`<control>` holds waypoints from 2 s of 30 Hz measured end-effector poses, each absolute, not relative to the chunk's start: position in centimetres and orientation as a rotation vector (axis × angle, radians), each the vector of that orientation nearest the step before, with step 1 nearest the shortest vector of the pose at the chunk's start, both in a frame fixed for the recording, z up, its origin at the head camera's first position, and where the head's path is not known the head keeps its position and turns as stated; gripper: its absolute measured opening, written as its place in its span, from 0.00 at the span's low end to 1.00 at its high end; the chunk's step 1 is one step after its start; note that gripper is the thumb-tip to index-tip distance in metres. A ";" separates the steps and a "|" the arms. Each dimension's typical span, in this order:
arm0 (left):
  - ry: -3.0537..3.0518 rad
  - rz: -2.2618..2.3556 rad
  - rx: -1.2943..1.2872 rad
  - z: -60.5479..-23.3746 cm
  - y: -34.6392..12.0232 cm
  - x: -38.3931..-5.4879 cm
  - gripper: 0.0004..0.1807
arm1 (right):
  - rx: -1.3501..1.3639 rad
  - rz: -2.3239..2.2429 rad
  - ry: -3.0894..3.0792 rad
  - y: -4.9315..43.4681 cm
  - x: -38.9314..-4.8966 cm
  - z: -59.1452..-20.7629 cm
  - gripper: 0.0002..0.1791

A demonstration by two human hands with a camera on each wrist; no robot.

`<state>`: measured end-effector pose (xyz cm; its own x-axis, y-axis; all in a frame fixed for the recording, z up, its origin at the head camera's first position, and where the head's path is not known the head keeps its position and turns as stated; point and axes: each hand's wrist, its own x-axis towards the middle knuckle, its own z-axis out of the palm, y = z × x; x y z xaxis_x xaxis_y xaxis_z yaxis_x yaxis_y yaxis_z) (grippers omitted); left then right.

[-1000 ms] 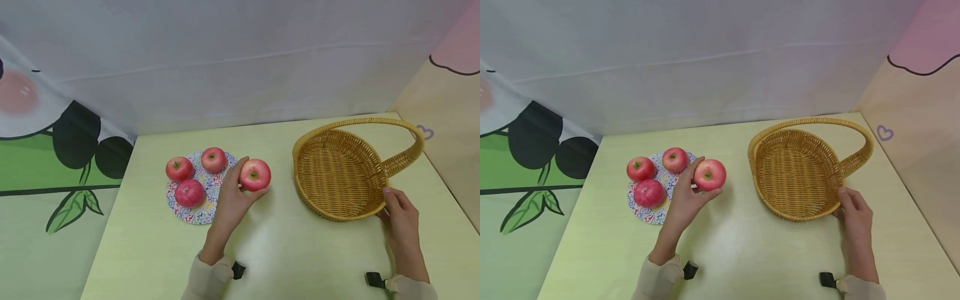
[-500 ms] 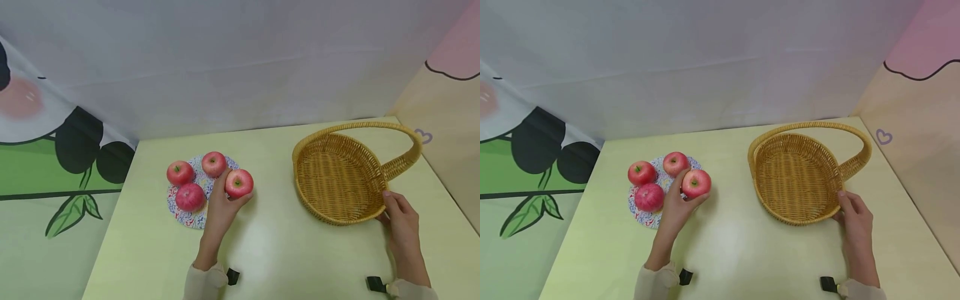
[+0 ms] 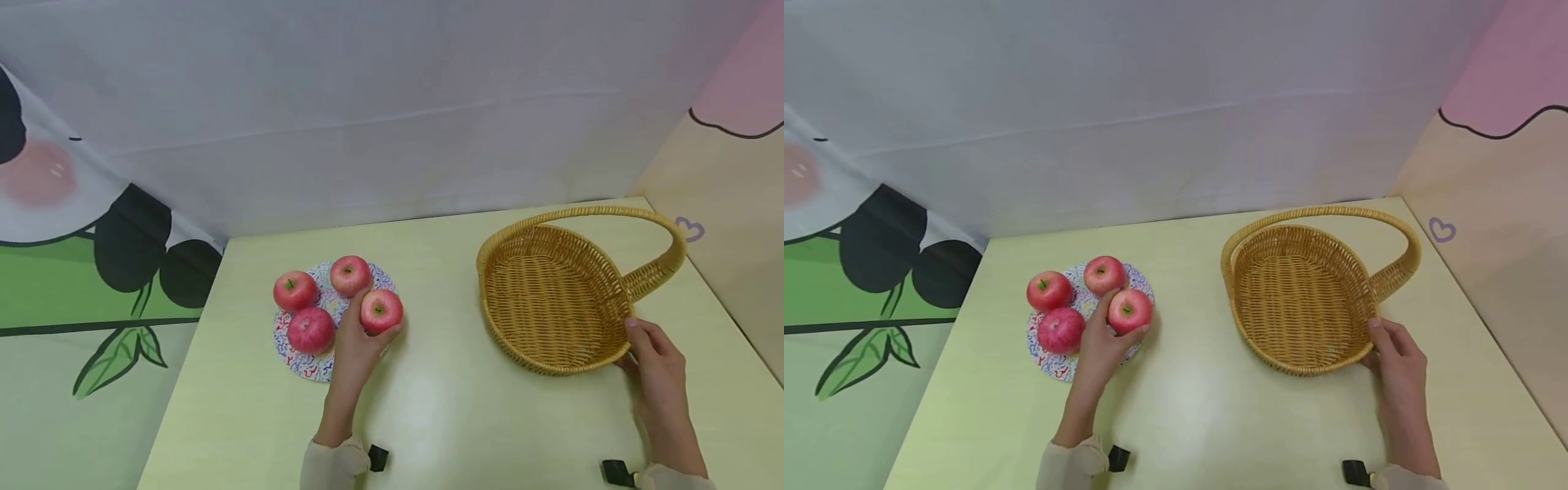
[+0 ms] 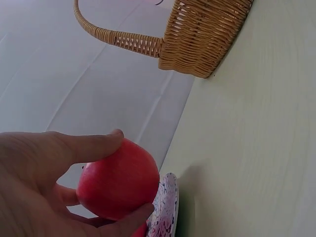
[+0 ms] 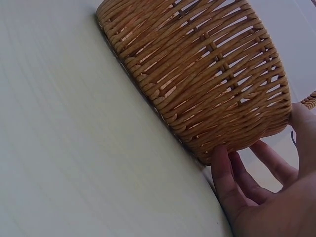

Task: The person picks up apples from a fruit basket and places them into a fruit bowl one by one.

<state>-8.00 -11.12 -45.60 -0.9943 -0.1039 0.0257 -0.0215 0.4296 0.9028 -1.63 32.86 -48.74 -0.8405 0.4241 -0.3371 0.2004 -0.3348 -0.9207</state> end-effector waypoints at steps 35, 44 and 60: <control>-2.686 -1.412 0.386 -46.0 -10.8 -8.4 0.47 | -0.745 2.326 -1.706 32.9 -1.6 -48.8 0.11; -2.739 -1.317 0.408 -45.9 -10.3 -8.5 0.51 | -0.758 2.334 -1.678 32.9 -1.6 -48.7 0.10; -2.760 -1.285 0.390 -45.4 -10.4 -8.0 0.50 | -0.822 2.334 -1.672 32.7 -1.8 -48.7 0.11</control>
<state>-7.98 -10.41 -45.35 -0.9651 -0.2586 -0.0417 -0.1983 0.6175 0.7611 -1.76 32.66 -48.72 -0.8374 0.4271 -0.3410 0.1855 -0.3648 -0.9124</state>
